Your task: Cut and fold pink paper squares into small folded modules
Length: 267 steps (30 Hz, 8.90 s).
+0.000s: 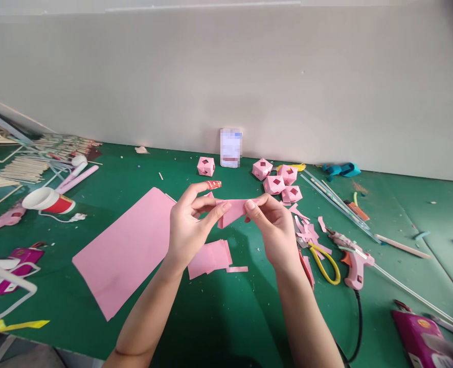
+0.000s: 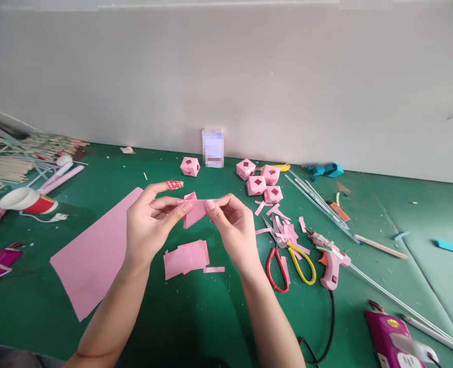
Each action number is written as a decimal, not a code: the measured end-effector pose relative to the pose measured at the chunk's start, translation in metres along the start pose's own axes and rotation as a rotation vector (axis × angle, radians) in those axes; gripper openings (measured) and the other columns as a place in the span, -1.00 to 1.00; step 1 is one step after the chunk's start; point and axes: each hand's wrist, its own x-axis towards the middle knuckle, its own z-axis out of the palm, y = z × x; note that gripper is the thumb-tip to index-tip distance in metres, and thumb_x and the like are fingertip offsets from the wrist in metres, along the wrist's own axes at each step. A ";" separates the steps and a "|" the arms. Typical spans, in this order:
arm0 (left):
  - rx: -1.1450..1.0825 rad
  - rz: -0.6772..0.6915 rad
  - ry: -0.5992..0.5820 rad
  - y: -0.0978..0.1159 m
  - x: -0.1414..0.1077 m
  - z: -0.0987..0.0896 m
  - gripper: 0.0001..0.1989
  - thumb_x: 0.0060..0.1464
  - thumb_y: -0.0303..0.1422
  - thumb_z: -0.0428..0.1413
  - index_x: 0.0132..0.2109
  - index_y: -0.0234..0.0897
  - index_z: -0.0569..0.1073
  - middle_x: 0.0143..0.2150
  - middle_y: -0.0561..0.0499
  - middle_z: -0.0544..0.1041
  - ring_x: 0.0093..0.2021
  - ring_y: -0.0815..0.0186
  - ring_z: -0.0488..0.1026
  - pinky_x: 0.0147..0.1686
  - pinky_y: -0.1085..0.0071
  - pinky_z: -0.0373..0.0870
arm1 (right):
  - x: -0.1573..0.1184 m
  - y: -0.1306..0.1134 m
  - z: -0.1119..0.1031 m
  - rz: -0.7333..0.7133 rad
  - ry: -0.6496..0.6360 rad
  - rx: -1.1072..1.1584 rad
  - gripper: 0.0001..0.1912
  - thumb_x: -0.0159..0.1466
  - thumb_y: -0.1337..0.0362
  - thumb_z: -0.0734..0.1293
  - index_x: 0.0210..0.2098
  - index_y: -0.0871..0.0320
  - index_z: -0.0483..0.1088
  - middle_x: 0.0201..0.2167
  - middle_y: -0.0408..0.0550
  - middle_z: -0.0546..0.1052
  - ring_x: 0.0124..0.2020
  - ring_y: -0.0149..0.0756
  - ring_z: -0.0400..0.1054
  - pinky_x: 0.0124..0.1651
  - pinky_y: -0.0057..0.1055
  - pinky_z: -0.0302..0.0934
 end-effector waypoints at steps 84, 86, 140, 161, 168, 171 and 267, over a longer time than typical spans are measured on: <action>-0.019 0.076 -0.006 0.006 -0.005 -0.005 -0.64 -0.01 -0.34 0.37 -0.04 -0.17 0.52 -0.31 0.08 0.68 -0.35 0.27 0.66 -0.32 0.41 0.64 | -0.004 -0.014 -0.019 -0.076 -0.040 -0.107 -0.89 0.27 0.16 0.45 -0.24 -0.03 0.65 -0.27 -0.11 0.67 -0.28 -0.29 0.51 -0.24 -0.39 0.40; -0.010 0.073 -0.012 0.007 -0.005 -0.006 -0.64 -0.01 -0.33 0.37 -0.04 -0.17 0.52 -0.31 0.08 0.68 -0.35 0.27 0.66 -0.34 0.42 0.63 | -0.005 -0.014 -0.019 -0.078 -0.044 -0.106 -0.89 0.28 0.17 0.45 -0.23 -0.03 0.65 -0.28 -0.12 0.67 -0.29 -0.30 0.51 -0.26 -0.41 0.39; 0.003 0.039 0.010 0.012 -0.004 -0.010 -0.68 0.00 -0.27 0.36 -0.10 -0.20 0.51 -0.40 0.07 0.66 -0.51 0.35 0.57 -0.56 0.52 0.50 | -0.004 -0.012 -0.015 -0.101 -0.035 -0.164 -0.83 0.27 0.12 0.44 -0.32 0.08 0.53 -0.36 -0.11 0.58 -0.32 -0.31 0.46 -0.22 -0.39 0.36; 0.064 0.053 0.004 0.007 -0.002 -0.012 -0.68 0.01 -0.24 0.36 -0.10 -0.20 0.52 -0.35 0.06 0.67 -0.53 0.35 0.57 -0.58 0.49 0.50 | -0.004 -0.002 -0.009 -0.048 -0.091 -0.198 -0.79 0.21 0.11 0.49 -0.42 0.10 0.54 -0.46 -0.12 0.58 -0.39 -0.31 0.44 -0.32 -0.41 0.32; 0.056 0.058 0.011 0.007 -0.002 -0.010 -0.70 0.04 -0.24 0.34 -0.10 -0.21 0.50 -0.37 0.06 0.65 -0.58 0.39 0.52 -0.60 0.50 0.46 | -0.004 -0.004 -0.003 -0.022 -0.122 -0.177 -0.75 0.24 0.05 0.45 -0.37 0.10 0.54 -0.42 -0.11 0.58 -0.37 -0.30 0.44 -0.33 -0.42 0.31; 0.049 0.054 -0.003 0.007 -0.002 -0.010 -0.71 0.05 -0.24 0.33 -0.10 -0.21 0.50 -0.37 0.06 0.65 -0.60 0.41 0.50 -0.61 0.49 0.45 | -0.004 -0.003 -0.002 -0.019 -0.143 -0.199 -0.72 0.24 0.03 0.45 -0.42 0.12 0.53 -0.48 -0.13 0.54 -0.42 -0.33 0.40 -0.37 -0.43 0.28; 0.112 0.075 -0.233 0.006 0.003 -0.019 -0.64 0.17 -0.28 0.24 0.11 -0.08 0.46 -0.27 0.05 0.66 -0.17 0.21 0.64 -0.06 0.23 0.58 | -0.008 -0.004 -0.001 -0.434 0.000 -0.794 -0.92 0.36 0.30 0.32 -0.29 0.07 0.45 -0.34 -0.11 0.60 -0.30 -0.27 0.47 -0.25 -0.36 0.30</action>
